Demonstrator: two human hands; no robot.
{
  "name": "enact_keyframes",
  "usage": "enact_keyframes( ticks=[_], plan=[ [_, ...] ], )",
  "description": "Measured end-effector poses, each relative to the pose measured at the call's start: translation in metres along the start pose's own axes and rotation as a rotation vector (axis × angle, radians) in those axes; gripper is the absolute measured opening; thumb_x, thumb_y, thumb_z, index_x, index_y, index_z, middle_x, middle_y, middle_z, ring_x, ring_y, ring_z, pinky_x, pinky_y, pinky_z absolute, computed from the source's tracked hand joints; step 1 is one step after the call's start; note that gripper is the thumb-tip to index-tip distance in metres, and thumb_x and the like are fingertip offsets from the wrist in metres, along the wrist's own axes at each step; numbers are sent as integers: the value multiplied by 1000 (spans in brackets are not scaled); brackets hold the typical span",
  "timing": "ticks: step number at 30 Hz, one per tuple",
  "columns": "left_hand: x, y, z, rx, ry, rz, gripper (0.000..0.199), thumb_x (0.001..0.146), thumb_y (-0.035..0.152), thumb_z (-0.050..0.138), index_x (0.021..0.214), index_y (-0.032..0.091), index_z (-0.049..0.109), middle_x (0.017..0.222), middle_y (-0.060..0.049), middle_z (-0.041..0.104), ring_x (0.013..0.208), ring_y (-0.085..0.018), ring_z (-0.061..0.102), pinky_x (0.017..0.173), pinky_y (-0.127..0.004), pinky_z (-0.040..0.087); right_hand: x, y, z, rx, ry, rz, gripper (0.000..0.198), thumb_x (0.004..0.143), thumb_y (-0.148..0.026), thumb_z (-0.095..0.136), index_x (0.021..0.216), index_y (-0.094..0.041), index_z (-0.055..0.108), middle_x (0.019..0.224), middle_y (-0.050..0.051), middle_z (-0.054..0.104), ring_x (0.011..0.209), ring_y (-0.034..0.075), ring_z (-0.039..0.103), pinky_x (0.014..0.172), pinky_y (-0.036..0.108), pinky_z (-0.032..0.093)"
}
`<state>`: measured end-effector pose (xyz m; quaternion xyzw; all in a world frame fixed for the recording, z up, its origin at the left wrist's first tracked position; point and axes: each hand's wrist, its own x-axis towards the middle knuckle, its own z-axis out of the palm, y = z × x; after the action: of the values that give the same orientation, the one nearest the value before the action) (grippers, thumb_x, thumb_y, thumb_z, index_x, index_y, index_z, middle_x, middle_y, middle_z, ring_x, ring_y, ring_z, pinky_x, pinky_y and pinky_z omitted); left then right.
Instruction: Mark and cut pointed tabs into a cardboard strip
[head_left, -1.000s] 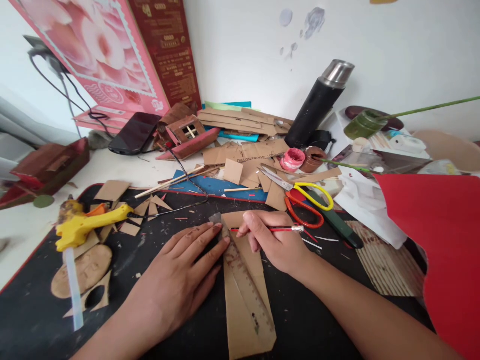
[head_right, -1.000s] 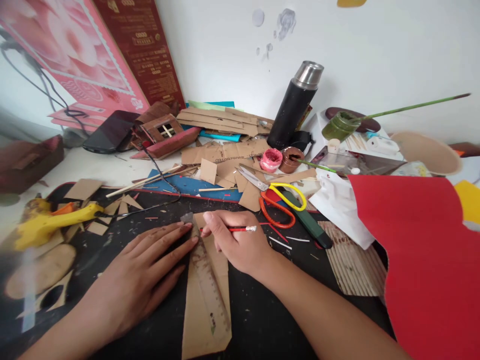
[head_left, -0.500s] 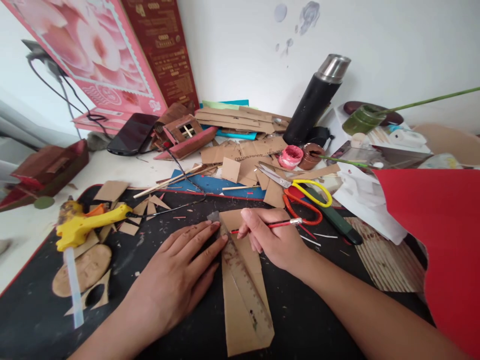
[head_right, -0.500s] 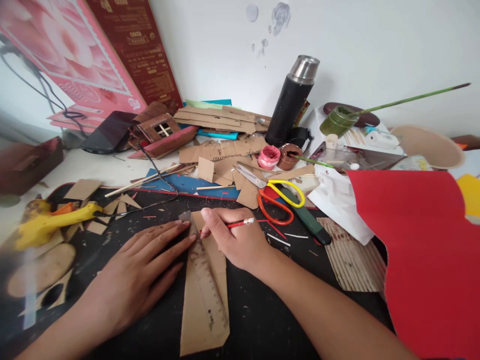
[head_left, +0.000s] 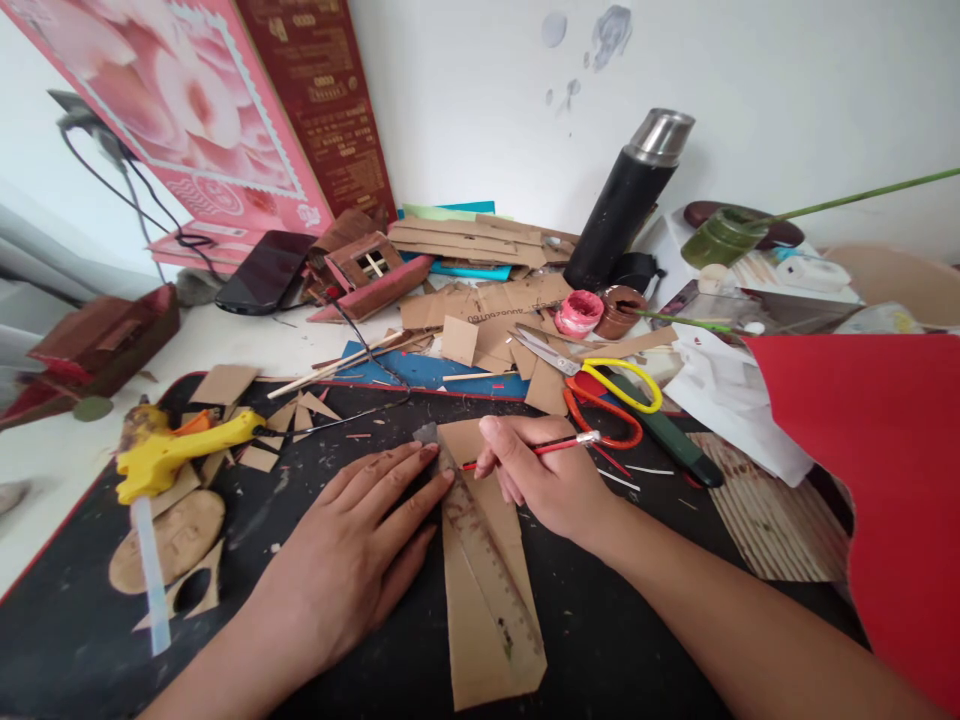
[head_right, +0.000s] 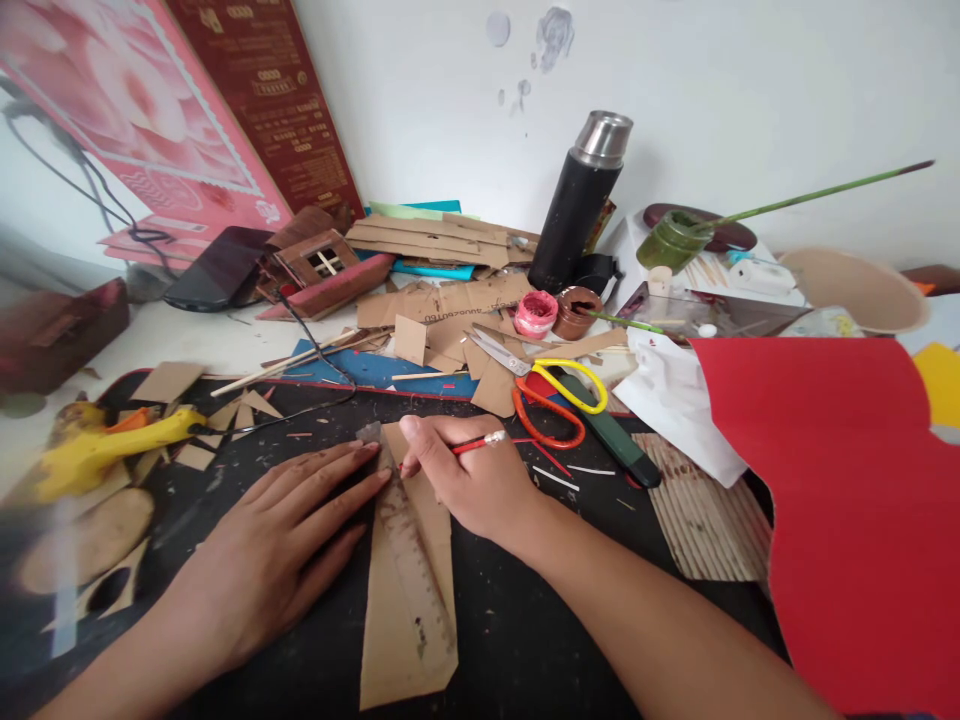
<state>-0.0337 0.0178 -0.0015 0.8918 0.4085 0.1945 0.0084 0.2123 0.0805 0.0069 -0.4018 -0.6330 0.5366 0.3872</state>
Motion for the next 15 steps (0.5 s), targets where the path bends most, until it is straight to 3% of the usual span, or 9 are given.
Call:
enact_keyframes(
  ticks=[6, 15],
  plan=[
    [-2, -1, 0, -6, -8, -1, 45, 110, 27, 58, 154, 20, 67, 156, -14, 70, 142, -33, 67, 114, -52, 58, 2, 0, 0, 66, 111, 11, 65, 110, -74, 54, 79, -21, 73, 52, -3, 57, 44, 13, 55, 46, 26, 42],
    [-6, -3, 2, -3, 11, 1, 44, 111, 32, 59, 154, 22, 66, 153, -13, 71, 139, -33, 68, 112, -52, 61, 4, 0, 0, 163, 91, 0, 56, 108, -71, 62, 88, -20, 75, 62, -3, 62, 51, 11, 59, 48, 23, 48]
  ],
)
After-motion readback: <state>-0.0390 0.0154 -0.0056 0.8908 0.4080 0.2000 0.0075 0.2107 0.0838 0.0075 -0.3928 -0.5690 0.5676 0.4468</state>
